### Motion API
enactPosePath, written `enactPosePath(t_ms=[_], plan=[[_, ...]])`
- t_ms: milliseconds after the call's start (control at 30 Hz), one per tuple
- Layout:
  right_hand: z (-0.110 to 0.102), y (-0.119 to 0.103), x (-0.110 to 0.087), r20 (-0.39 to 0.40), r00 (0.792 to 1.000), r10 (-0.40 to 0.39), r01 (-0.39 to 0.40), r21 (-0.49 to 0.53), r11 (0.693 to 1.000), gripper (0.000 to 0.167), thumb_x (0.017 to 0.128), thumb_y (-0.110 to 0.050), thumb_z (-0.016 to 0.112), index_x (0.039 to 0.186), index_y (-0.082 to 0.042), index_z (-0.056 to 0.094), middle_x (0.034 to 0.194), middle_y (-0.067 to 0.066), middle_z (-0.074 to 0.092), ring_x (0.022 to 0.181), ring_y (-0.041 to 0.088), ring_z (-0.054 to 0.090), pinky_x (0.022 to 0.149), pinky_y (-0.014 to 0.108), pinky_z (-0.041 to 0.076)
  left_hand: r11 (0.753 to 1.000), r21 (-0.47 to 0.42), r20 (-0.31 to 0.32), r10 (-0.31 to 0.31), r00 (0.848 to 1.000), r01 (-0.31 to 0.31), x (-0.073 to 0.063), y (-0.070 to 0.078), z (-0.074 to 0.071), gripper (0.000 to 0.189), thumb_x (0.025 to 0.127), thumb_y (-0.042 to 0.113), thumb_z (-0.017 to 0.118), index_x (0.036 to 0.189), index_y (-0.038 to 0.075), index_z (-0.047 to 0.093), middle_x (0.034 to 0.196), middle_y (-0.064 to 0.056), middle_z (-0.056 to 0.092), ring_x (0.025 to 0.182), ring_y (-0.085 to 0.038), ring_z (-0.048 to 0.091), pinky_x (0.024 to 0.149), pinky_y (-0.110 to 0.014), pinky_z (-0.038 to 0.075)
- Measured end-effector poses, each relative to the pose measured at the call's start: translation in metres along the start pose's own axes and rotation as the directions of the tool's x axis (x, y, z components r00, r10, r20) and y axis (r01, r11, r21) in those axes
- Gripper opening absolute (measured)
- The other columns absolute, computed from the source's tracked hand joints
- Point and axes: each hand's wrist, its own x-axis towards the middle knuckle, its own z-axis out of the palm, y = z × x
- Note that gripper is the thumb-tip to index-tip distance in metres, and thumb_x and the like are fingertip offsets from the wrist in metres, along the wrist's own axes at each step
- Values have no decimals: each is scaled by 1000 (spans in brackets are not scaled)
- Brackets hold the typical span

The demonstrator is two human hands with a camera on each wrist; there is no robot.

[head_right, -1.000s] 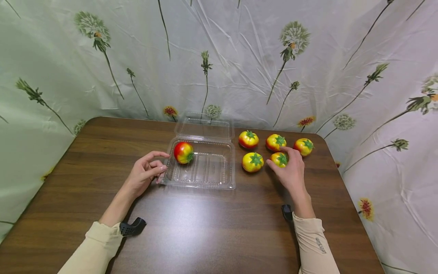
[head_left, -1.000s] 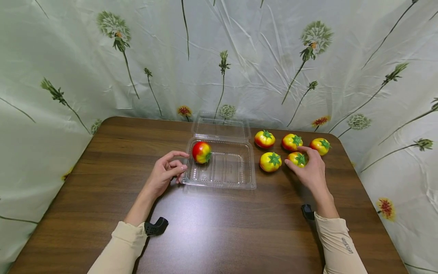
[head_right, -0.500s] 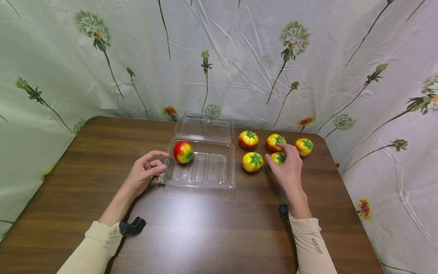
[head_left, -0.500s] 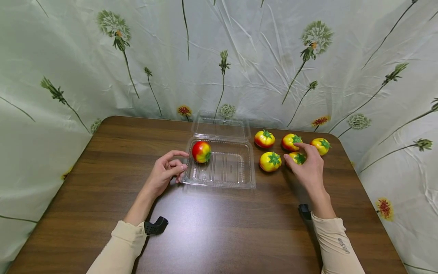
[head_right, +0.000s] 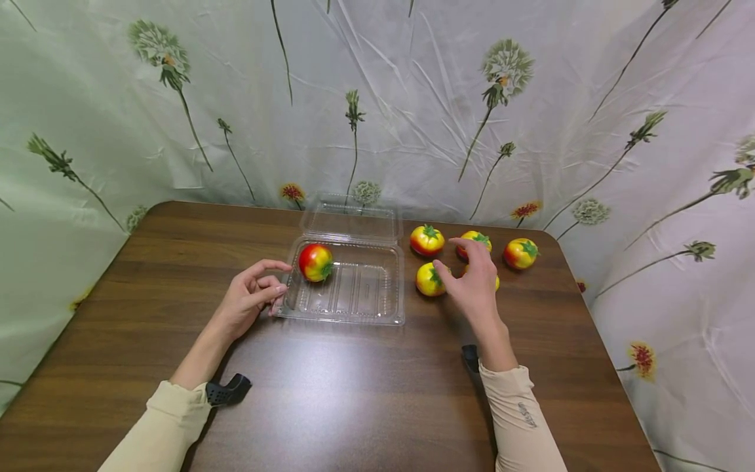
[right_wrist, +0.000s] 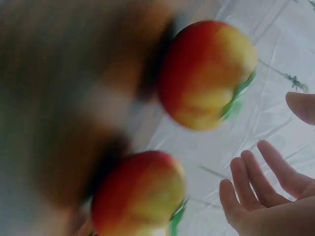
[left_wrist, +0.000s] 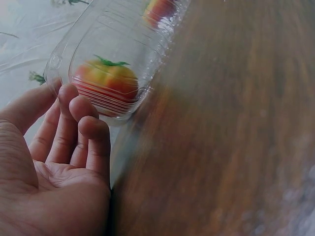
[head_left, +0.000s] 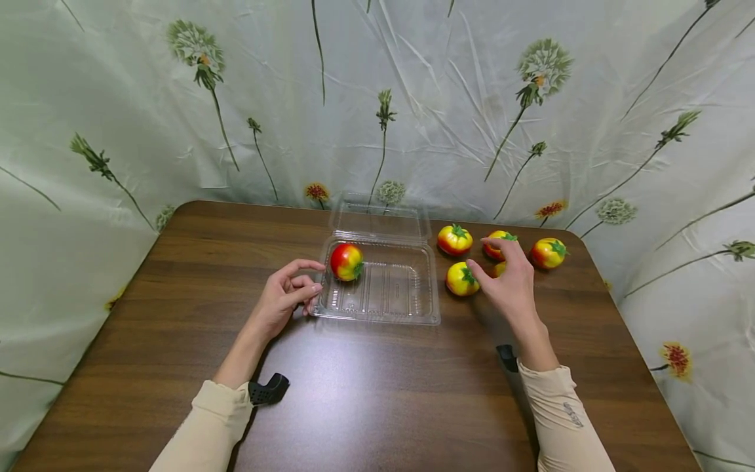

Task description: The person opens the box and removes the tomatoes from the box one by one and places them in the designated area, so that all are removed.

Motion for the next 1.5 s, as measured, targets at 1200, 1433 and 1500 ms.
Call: enactPosePath(t_ms=[1200,1433,1500], plan=[[80,-116,11,402,913,-67,23,115,993,55,93,-26,82,138,-3,61,137,18,63,130,38,59,113,52,45,1000,-11,2,2,1000,-2,0,-2,-1,33,100,-6,65,131,3,59,75,0,67,59,-14,57,52,-23,52],[97,-130,10,437,896,-76,14,144,989,56,92,-27,82,139,-3,61,138,19,63,127,37,60,108,52,48,1000,-22,12,11,1000,-11,1,-2,-1,33,100,-7,64,131,2,59,74,0,66,59,-13,57,52,-23,50],[101,-133,9,443,893,-73,7,149,989,56,92,-25,82,139,-3,61,137,18,63,126,35,61,108,50,50,1000,-24,15,12,1000,-11,1,-2,-1,33,100,-7,64,132,1,59,73,0,65,60,-12,57,52,-23,50]])
